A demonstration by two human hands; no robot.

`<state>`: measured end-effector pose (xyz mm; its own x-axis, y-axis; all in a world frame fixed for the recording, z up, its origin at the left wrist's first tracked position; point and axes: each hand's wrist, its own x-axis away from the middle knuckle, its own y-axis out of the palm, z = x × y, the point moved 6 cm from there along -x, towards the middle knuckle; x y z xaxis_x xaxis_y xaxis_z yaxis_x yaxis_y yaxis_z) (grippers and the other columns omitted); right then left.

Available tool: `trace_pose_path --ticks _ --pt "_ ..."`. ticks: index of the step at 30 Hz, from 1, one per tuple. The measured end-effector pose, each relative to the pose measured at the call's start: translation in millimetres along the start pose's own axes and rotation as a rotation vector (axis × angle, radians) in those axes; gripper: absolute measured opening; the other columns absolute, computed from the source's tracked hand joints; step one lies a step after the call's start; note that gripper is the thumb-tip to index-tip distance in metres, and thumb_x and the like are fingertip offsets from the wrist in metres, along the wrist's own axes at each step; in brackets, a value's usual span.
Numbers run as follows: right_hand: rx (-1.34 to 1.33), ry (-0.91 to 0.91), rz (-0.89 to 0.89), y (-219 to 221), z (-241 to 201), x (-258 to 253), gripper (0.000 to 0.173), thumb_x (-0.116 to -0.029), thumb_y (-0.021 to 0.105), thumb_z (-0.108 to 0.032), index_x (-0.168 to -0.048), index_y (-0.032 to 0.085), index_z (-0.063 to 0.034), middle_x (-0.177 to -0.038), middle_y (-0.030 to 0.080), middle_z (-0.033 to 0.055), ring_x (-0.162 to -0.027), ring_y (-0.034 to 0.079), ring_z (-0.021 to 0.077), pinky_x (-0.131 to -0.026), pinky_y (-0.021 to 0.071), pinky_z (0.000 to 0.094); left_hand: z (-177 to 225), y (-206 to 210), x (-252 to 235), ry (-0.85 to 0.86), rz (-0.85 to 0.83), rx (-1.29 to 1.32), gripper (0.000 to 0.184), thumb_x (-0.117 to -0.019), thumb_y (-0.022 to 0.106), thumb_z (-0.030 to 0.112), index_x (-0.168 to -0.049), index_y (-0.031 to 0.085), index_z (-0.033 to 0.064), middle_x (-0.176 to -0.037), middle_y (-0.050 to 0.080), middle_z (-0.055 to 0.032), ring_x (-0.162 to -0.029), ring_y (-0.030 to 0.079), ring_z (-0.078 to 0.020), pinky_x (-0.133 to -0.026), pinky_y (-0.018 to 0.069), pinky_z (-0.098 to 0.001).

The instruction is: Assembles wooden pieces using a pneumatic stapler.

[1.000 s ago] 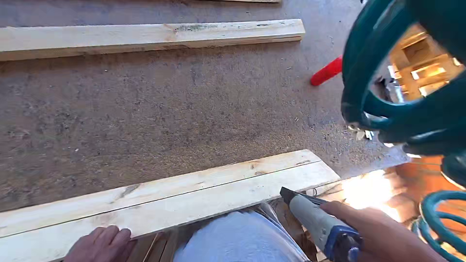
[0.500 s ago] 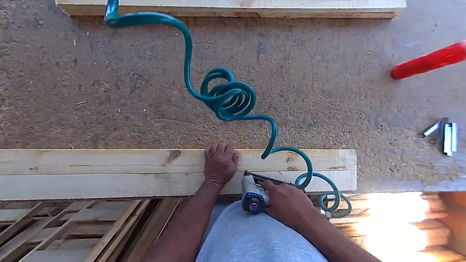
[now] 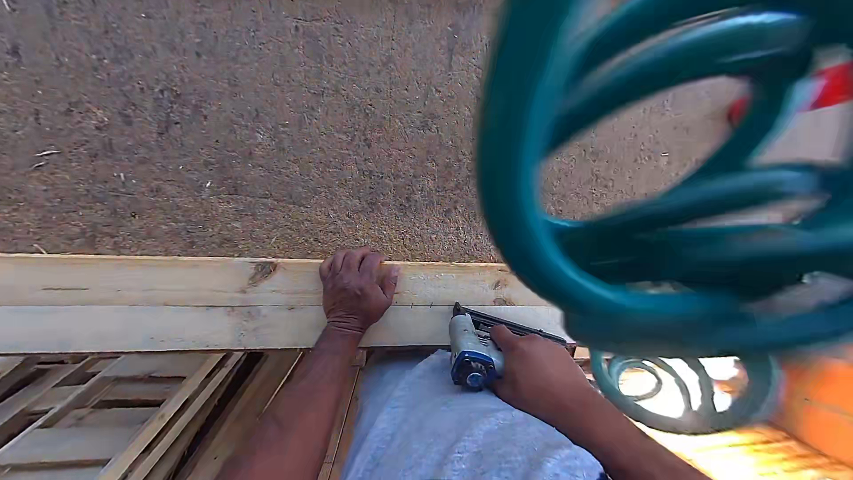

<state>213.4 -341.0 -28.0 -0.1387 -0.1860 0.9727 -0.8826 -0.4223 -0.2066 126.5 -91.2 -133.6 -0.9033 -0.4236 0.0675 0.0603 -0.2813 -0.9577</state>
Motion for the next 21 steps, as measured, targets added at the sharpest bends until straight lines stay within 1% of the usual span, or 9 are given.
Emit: trace_pose_path --ticks 3,5,8,11,14,17,19,20,21 --pt "-0.028 -0.004 -0.013 3.7 25.7 -3.1 0.058 -0.0876 0.068 -0.049 -0.132 0.056 -0.0138 -0.109 0.071 0.019 -0.103 0.069 0.0416 -0.082 0.0542 0.0641 -1.6 4.2 3.0 -0.006 0.018 -0.019 0.056 -0.0986 0.044 0.056 -0.109 0.074 0.0105 -0.118 0.069 -0.0179 -0.117 0.062 -0.0411 -0.102 0.0429 -0.064" --pt "-0.048 -0.022 0.005 4.8 41.5 -2.4 0.06 -0.0869 0.069 -0.049 -0.134 0.057 -0.0142 -0.109 0.071 0.0187 -0.103 0.07 0.0413 -0.082 0.0544 0.0638 0.9 1.2 1.3 -0.004 0.034 -0.021 0.054 -0.0984 0.045 0.055 -0.107 0.074 0.0093 -0.116 0.069 -0.0186 -0.115 0.062 -0.0417 -0.101 0.0432 -0.0634" --pt "-0.037 -0.028 0.038 3.9 62.0 1.0 0.055 -0.0867 0.068 -0.051 -0.127 0.058 -0.0136 -0.104 0.071 0.0174 -0.099 0.07 0.04 -0.079 0.0554 0.062 -0.7 1.6 0.7 -0.009 0.048 -0.033 0.056 -0.0985 0.043 0.057 -0.106 0.073 0.0097 -0.116 0.069 -0.0182 -0.115 0.061 -0.0411 -0.102 0.0424 -0.0618" --pt "-0.013 -0.01 0.018 1.6 81.9 4.8 0.057 -0.0873 0.066 -0.051 -0.131 0.057 -0.0151 -0.105 0.071 0.0168 -0.1 0.07 0.0396 -0.08 0.0551 0.0615 -2.1 3.6 1.3 -0.012 0.044 -0.041 0.058 -0.0987 0.041 0.057 -0.107 0.073 0.0094 -0.117 0.068 -0.0195 -0.116 0.061 -0.043 -0.102 0.0417 -0.0628" --pt "-0.004 -0.001 0.011 1.2 105.5 7.6 0.052 -0.0875 0.066 -0.051 -0.124 0.058 -0.0141 -0.1 0.07 0.0149 -0.098 0.07 0.0375 -0.079 0.0546 0.0591 -4.7 4.9 0.7 -0.031 0.034 -0.043 0.058 -0.0985 0.04 0.056 -0.106 0.072 0.0088 -0.116 0.068 -0.0197 -0.115 0.06 -0.0432 -0.101 0.0413 -0.063" --pt "-0.028 0.015 -0.002 2.1 131.3 10.1 0.056 -0.0889 0.067 -0.049 -0.134 0.058 -0.0164 -0.106 0.071 0.0155 -0.103 0.069 0.0376 -0.084 0.0539 0.0605 -10.1 9.5 2.5 -0.03 0.059 -0.04 0.058 -0.0983 0.04 0.057 -0.106 0.071 0.0088 -0.116 0.068 -0.0197 -0.116 0.06 -0.0428 -0.1 0.0415 -0.0623" --pt "-0.097 -0.017 0.075 4.6 151.4 10.6 0.05 -0.0864 0.071 -0.044 -0.124 0.063 -0.0126 -0.103 0.071 0.0168 -0.1 0.07 0.0378 -0.084 0.054 0.061 3.4 -2.0 -2.5 -0.101 -0.056 -0.046 0.049 -0.0989 0.047 0.045 -0.11 0.071 0.004 -0.12 0.067 -0.0229 -0.12 0.058 -0.0442 -0.104 0.0407 -0.0619" --pt "-0.143 -0.052 0.134 4.8 160.9 11.6 0.05 -0.0847 0.073 -0.042 -0.121 0.066 -0.0097 -0.102 0.072 0.0189 -0.097 0.07 0.0392 -0.083 0.0536 0.0623 26.3 -21.2 -11.3 -0.193 -0.23 -0.019 0.04 -0.1015 0.052 0.027 -0.117 0.068 -0.0062 -0.127 0.062 -0.0318 -0.127 0.053 -0.0508 -0.11 0.0347 -0.0645" --pt "-0.171 -0.071 0.153 5.6 170.2 12.6 0.051 -0.0858 0.073 -0.042 -0.123 0.067 -0.0091 -0.103 0.072 0.0194 -0.098 0.07 0.0392 -0.084 0.0533 0.0622 45.6 -34.7 -19.3 -0.303 -0.364 -0.036 0.036 -0.1023 0.052 0.015 -0.122 0.063 -0.0125 -0.133 0.057 -0.0364 -0.132 0.048 -0.0536 -0.113 0.0302 -0.0649"
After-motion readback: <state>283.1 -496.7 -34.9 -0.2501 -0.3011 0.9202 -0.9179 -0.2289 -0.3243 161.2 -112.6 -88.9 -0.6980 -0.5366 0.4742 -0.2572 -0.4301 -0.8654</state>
